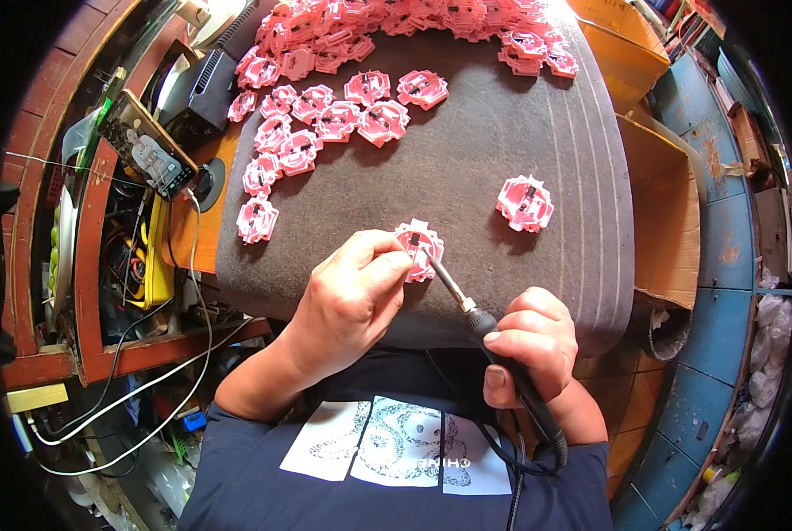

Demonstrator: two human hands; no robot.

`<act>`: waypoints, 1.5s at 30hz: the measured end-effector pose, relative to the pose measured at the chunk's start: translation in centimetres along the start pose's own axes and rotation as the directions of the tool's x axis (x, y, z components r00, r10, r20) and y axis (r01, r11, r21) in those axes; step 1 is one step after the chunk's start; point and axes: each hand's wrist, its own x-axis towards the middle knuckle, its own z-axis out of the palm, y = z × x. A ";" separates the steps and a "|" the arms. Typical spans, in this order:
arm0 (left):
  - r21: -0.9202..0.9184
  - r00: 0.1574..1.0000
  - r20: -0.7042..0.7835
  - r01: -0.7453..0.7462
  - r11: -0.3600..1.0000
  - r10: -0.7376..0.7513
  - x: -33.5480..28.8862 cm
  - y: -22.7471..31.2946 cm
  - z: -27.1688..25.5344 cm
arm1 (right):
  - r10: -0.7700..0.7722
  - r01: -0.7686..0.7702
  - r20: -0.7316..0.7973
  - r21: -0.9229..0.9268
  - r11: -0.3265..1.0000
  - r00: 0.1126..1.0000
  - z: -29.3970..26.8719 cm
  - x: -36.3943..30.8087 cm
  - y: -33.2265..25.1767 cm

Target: The person uses a soldering iron to apply heat to small pink plastic components with embedded circuitry. They pick up each component, apply the soldering iron to specific points, and place the finished items on the work surface. The process is repeated for multiple units.

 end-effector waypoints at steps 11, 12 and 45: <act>0.010 1.000 0.005 0.020 1.000 -0.020 -0.1 0.0 0.1 | -0.011 0.008 0.059 0.037 0.999 0.998 -0.5 0.2 0.1; 0.015 1.000 0.009 0.021 1.000 -0.021 -0.1 0.0 0.1 | -0.014 0.011 0.064 0.036 0.999 0.998 -0.5 0.2 0.1; 0.036 1.000 -0.010 0.020 0.999 -0.020 -0.1 0.0 0.4 | -0.014 0.014 0.034 0.001 1.000 0.999 -0.6 -0.2 0.0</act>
